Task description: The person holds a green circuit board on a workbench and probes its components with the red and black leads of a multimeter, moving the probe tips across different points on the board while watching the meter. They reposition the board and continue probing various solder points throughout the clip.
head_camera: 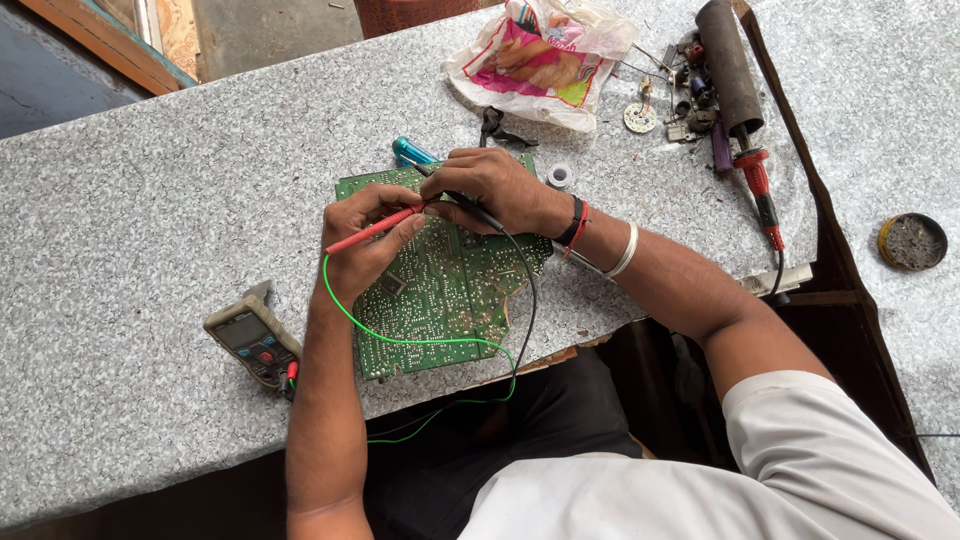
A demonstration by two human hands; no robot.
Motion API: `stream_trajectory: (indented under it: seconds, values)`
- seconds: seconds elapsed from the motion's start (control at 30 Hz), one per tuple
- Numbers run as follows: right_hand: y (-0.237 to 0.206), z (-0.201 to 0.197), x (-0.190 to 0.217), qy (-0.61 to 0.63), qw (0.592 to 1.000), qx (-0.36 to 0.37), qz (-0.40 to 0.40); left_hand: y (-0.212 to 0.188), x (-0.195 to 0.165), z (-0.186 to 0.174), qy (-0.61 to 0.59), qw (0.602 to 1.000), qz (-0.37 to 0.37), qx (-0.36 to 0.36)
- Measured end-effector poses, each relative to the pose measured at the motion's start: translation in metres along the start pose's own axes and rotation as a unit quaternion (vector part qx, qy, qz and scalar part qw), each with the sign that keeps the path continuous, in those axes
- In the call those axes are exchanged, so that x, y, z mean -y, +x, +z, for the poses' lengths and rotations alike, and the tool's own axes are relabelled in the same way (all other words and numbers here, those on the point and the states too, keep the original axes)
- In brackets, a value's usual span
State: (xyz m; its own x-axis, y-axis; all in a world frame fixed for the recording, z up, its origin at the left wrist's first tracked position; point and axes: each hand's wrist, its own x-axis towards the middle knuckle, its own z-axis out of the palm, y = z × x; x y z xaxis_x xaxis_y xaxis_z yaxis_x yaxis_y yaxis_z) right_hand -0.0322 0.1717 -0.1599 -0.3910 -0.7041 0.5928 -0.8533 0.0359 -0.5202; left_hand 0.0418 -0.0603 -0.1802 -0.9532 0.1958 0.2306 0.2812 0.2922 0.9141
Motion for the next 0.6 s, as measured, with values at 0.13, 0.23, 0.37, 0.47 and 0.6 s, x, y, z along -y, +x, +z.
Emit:
stream_trajectory:
  seconds: [0.13,0.23,0.37,0.47,0.6]
  values:
    - [-0.027,-0.065,-0.011,-0.004,1.000,-0.004,0.011,0.037,-0.038,0.051,0.009,1.000,-0.010,-0.025]
    - [-0.063,-0.146,-0.022,-0.042,0.999,-0.010,-0.017,0.079,-0.083,0.118,0.032,0.999,-0.012,-0.040]
    - [-0.108,-0.254,-0.044,-0.074,0.997,0.003,-0.031,0.142,-0.138,0.202,0.062,0.997,-0.007,-0.044]
    - [-0.123,-0.299,-0.068,-0.089,0.995,0.011,-0.041,0.181,-0.155,0.235,0.120,0.992,0.006,-0.049]
    - [-0.125,-0.296,-0.100,-0.114,0.992,0.016,-0.048,0.201,-0.137,0.243,0.157,0.985,0.035,-0.057]
